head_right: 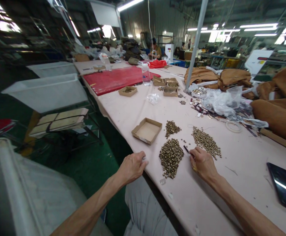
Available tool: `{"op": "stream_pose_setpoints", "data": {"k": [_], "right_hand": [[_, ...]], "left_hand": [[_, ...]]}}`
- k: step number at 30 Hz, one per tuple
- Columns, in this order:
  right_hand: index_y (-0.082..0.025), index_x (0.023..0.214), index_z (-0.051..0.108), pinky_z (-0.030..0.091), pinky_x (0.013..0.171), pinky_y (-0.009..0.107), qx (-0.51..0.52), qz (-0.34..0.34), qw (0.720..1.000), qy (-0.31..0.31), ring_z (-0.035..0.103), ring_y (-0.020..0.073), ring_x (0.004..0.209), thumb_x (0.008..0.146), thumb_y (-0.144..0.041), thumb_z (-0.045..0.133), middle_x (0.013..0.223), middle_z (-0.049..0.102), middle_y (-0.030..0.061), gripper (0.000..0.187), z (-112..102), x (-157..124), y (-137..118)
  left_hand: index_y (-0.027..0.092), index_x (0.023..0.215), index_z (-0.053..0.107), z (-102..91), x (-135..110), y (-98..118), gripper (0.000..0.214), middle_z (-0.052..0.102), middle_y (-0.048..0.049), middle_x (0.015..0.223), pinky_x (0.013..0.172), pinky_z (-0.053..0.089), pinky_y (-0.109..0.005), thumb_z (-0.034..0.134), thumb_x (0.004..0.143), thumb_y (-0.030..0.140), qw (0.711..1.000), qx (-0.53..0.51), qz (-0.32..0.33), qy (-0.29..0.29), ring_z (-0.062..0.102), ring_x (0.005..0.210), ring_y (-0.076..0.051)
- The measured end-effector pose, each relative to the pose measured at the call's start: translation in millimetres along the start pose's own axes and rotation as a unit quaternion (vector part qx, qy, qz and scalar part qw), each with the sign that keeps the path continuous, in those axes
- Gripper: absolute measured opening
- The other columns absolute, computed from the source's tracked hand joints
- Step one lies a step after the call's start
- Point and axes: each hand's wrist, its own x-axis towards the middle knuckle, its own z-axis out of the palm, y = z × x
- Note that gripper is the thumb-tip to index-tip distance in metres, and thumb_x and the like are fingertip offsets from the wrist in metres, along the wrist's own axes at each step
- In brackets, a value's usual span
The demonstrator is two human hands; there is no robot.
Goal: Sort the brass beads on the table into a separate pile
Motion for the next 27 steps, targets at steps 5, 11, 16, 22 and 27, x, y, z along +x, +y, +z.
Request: {"op": "stream_pose_setpoints", "data": {"k": [5,11,16,22,27], "right_hand": [[-0.021,0.098,0.070,0.039,0.072,0.027,-0.006,0.004,1.000,-0.019,0.059,0.0166,0.079,0.093,-0.025,0.048,0.090,0.065,0.0056,0.023,3.6,5.0,-0.5],[-0.020,0.099,0.071,0.039,0.075,0.027,-0.027,0.020,0.999,-0.028,0.060,0.0170,0.083,0.092,-0.025,0.049,0.092,0.065,0.0065,0.023,11.8,39.2,-4.3],[-0.020,0.095,0.071,0.037,0.072,0.027,-0.065,0.071,0.995,-0.034,0.059,0.0170,0.081,0.091,-0.025,0.049,0.091,0.066,0.0065,0.022,14.5,57.5,-1.9],[-0.020,0.086,0.069,0.035,0.067,0.030,-0.112,0.133,0.985,-0.014,0.057,0.0191,0.078,0.088,-0.026,0.051,0.090,0.067,0.0083,0.019,-2.7,49.0,26.4],[-0.022,0.093,0.069,0.037,0.069,0.029,-0.060,0.084,0.995,-0.003,0.059,0.0190,0.080,0.089,-0.031,0.050,0.091,0.068,0.0059,0.021,-15.3,22.1,29.4]], "left_hand": [[0.021,0.105,0.056,-0.7,-0.1,0.3,0.025,0.073,-0.0121,0.097,0.082,0.049,-0.037,0.046,0.096,0.042,1.000,0.002,-0.003,-0.002,0.070,0.096,-0.029],[0.021,0.106,0.056,-4.9,-1.9,1.9,0.025,0.073,-0.0116,0.097,0.083,0.049,-0.036,0.046,0.096,0.041,1.000,0.000,-0.005,-0.005,0.070,0.097,-0.028],[0.021,0.106,0.057,-7.5,-3.1,3.6,0.024,0.073,-0.0113,0.096,0.084,0.049,-0.036,0.048,0.095,0.040,1.000,-0.003,-0.013,-0.014,0.071,0.096,-0.028],[0.021,0.104,0.058,-4.9,-2.6,1.3,0.023,0.073,-0.0117,0.096,0.083,0.050,-0.037,0.049,0.095,0.040,1.000,0.000,-0.005,-0.008,0.071,0.094,-0.028],[0.021,0.106,0.058,-0.3,0.0,0.8,0.023,0.073,-0.0110,0.096,0.082,0.050,-0.035,0.049,0.094,0.040,1.000,0.003,0.004,0.000,0.071,0.093,-0.027]]}}
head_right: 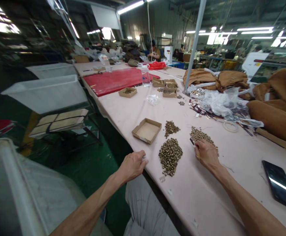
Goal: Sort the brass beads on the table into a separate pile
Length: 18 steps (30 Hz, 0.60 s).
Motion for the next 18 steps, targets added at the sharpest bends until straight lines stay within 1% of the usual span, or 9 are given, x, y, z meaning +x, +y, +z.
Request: {"op": "stream_pose_setpoints", "data": {"k": [3,4,6,8,11,14,16,18], "right_hand": [[-0.021,0.091,0.069,0.037,0.071,0.028,0.020,-0.026,0.999,-0.026,0.059,0.0184,0.079,0.089,-0.028,0.048,0.089,0.068,0.0062,0.023,-1.3,-6.2,-5.1],[-0.020,0.089,0.070,0.037,0.070,0.029,0.013,-0.013,0.999,-0.028,0.058,0.0183,0.077,0.088,-0.027,0.048,0.087,0.067,0.0067,0.023,-1.7,-6.6,-6.4],[-0.018,0.092,0.070,0.037,0.069,0.029,-0.002,0.013,1.000,-0.018,0.057,0.0192,0.077,0.088,-0.029,0.048,0.089,0.068,0.0086,0.024,-3.6,-8.4,-8.2],[-0.018,0.094,0.070,0.036,0.070,0.030,0.003,0.010,1.000,-0.008,0.057,0.0195,0.079,0.089,-0.030,0.049,0.090,0.068,0.0088,0.025,-7.0,-16.1,-10.5],[-0.019,0.099,0.069,0.037,0.070,0.029,0.034,-0.026,0.999,-0.004,0.058,0.0187,0.079,0.089,-0.030,0.049,0.093,0.067,0.0075,0.025,-12.3,-43.7,-19.1],[-0.020,0.101,0.069,0.038,0.069,0.029,0.056,-0.055,0.996,-0.032,0.058,0.0176,0.077,0.090,-0.031,0.048,0.090,0.066,0.0062,0.025,-12.8,-80.6,-30.9],[-0.020,0.103,0.069,0.038,0.068,0.029,0.069,-0.051,0.995,-0.042,0.058,0.0178,0.076,0.090,-0.031,0.047,0.090,0.065,0.0065,0.027,-10.7,-100.5,-37.4],[-0.020,0.105,0.068,0.040,0.069,0.029,0.082,-0.036,0.995,-0.037,0.058,0.0186,0.078,0.090,-0.031,0.047,0.091,0.065,0.0071,0.028,-8.8,-113.1,-42.9]], "left_hand": [[0.021,0.107,0.058,-0.2,0.0,2.7,0.025,0.073,-0.0112,0.098,0.084,0.050,-0.035,0.049,0.095,0.041,1.000,0.008,-0.001,0.007,0.071,0.096,-0.027],[0.021,0.108,0.058,-0.8,-0.5,4.0,0.027,0.073,-0.0114,0.098,0.084,0.050,-0.035,0.049,0.095,0.042,1.000,0.012,-0.007,0.003,0.071,0.096,-0.027],[0.021,0.110,0.059,-2.1,-2.0,6.4,0.029,0.073,-0.0109,0.097,0.084,0.050,-0.035,0.048,0.095,0.044,1.000,0.017,-0.011,0.000,0.071,0.096,-0.027],[0.022,0.114,0.058,-3.5,-3.8,8.5,0.031,0.073,-0.0102,0.099,0.084,0.051,-0.034,0.048,0.095,0.044,1.000,0.017,-0.011,-0.005,0.071,0.097,-0.026],[0.021,0.119,0.058,-5.4,-5.6,11.3,0.034,0.073,-0.0108,0.105,0.088,0.050,-0.035,0.049,0.095,0.044,1.000,0.013,-0.019,-0.011,0.069,0.102,-0.026],[0.021,0.120,0.059,-6.6,-6.3,14.5,0.036,0.073,-0.0113,0.106,0.090,0.050,-0.035,0.051,0.094,0.044,1.000,0.003,-0.024,-0.019,0.069,0.103,-0.027],[0.021,0.120,0.059,-6.8,-6.7,16.9,0.037,0.073,-0.0117,0.107,0.091,0.049,-0.036,0.052,0.094,0.044,0.999,-0.001,-0.028,-0.019,0.068,0.105,-0.028],[0.021,0.121,0.059,-6.9,-7.4,18.8,0.038,0.073,-0.0120,0.108,0.092,0.049,-0.037,0.052,0.093,0.045,0.999,-0.005,-0.036,-0.018,0.068,0.107,-0.028]]}}
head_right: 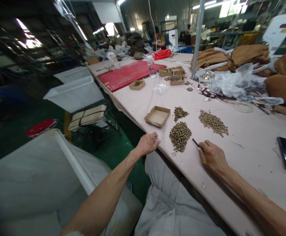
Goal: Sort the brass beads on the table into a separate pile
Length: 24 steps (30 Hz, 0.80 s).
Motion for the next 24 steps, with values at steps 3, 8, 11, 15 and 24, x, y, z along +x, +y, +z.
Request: {"op": "stream_pose_setpoints", "data": {"k": [3,8,11,15,24], "right_hand": [[-0.019,0.105,0.068,0.042,0.069,0.029,0.034,0.001,0.999,0.020,0.057,0.0182,0.076,0.090,-0.030,0.046,0.089,0.064,0.0074,0.028,1.8,-10.2,-12.9],[-0.019,0.105,0.069,0.043,0.072,0.028,0.087,-0.078,0.993,-0.001,0.057,0.0171,0.077,0.093,-0.028,0.044,0.089,0.063,0.0080,0.029,1.7,-27.8,-50.1],[-0.019,0.104,0.069,0.043,0.073,0.027,0.084,-0.096,0.992,-0.011,0.057,0.0170,0.078,0.092,-0.026,0.045,0.090,0.063,0.0081,0.028,5.1,-32.3,-67.7],[-0.018,0.100,0.068,0.042,0.073,0.027,0.062,-0.080,0.995,-0.002,0.057,0.0167,0.078,0.093,-0.027,0.044,0.089,0.063,0.0073,0.026,10.7,-25.8,-72.8],[-0.019,0.102,0.067,0.042,0.073,0.027,0.047,-0.031,0.998,0.016,0.057,0.0170,0.078,0.092,-0.026,0.045,0.089,0.063,0.0068,0.026,8.8,-24.6,-57.6]], "left_hand": [[0.020,0.122,0.059,-0.2,-1.9,1.2,0.038,0.073,-0.0113,0.106,0.093,0.049,-0.036,0.052,0.093,0.044,1.000,0.002,-0.003,-0.001,0.067,0.108,-0.027],[0.021,0.120,0.059,0.4,-3.4,1.6,0.035,0.073,-0.0101,0.109,0.091,0.049,-0.034,0.052,0.094,0.043,1.000,0.002,-0.002,0.006,0.068,0.104,-0.024],[0.021,0.120,0.059,1.0,-3.6,2.3,0.035,0.073,-0.0096,0.108,0.090,0.049,-0.034,0.052,0.094,0.043,1.000,0.001,-0.003,0.008,0.068,0.104,-0.025],[0.021,0.121,0.059,-0.6,-5.0,2.8,0.036,0.073,-0.0102,0.109,0.091,0.049,-0.034,0.052,0.094,0.044,1.000,0.005,-0.008,0.010,0.068,0.105,-0.026],[0.022,0.119,0.060,-4.8,-3.9,0.5,0.034,0.074,-0.0096,0.106,0.089,0.049,-0.033,0.052,0.094,0.044,1.000,0.008,0.003,0.013,0.069,0.103,-0.024]]}}
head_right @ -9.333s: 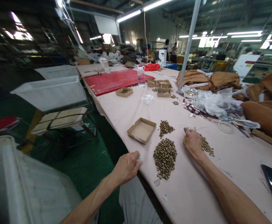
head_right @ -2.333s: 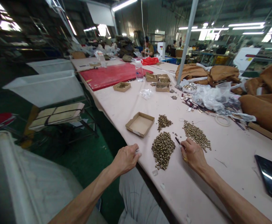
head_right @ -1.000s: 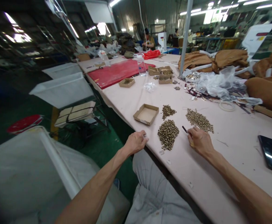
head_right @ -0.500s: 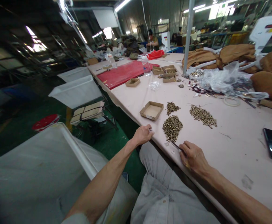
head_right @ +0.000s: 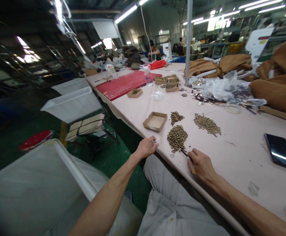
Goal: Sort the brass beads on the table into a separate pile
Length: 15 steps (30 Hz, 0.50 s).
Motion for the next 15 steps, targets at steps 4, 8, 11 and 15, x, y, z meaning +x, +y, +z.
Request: {"op": "stream_pose_setpoints", "data": {"k": [4,8,11,15], "right_hand": [[-0.020,0.101,0.067,0.042,0.073,0.027,-0.002,0.010,1.000,0.012,0.058,0.0174,0.078,0.092,-0.026,0.045,0.089,0.063,0.0068,0.025,3.4,0.8,1.9],[-0.020,0.100,0.067,0.042,0.075,0.028,-0.015,0.034,0.999,0.029,0.059,0.0186,0.082,0.090,-0.026,0.047,0.091,0.064,0.0068,0.023,4.9,2.8,8.5],[-0.020,0.100,0.067,0.042,0.075,0.028,-0.016,0.049,0.998,0.031,0.059,0.0184,0.081,0.090,-0.026,0.047,0.091,0.064,0.0066,0.023,2.2,2.3,12.7],[-0.019,0.098,0.067,0.043,0.072,0.028,-0.008,0.060,0.998,0.037,0.058,0.0175,0.076,0.090,-0.027,0.047,0.086,0.063,0.0060,0.023,-10.6,1.1,21.1]], "left_hand": [[0.022,0.119,0.060,1.4,1.3,-1.9,0.035,0.074,-0.0102,0.106,0.087,0.049,-0.033,0.053,0.093,0.045,1.000,0.001,0.001,0.003,0.069,0.100,-0.024],[0.022,0.118,0.060,2.5,2.2,-2.5,0.034,0.073,-0.0099,0.108,0.086,0.049,-0.032,0.053,0.093,0.045,1.000,0.003,0.000,0.007,0.070,0.099,-0.023],[0.022,0.118,0.060,2.1,2.9,-2.5,0.034,0.074,-0.0094,0.107,0.086,0.049,-0.031,0.053,0.093,0.044,1.000,0.002,0.000,0.009,0.070,0.100,-0.023],[0.021,0.118,0.060,1.8,4.3,-3.1,0.035,0.074,-0.0100,0.104,0.088,0.049,-0.032,0.053,0.093,0.045,1.000,0.002,-0.005,0.008,0.070,0.100,-0.023]]}}
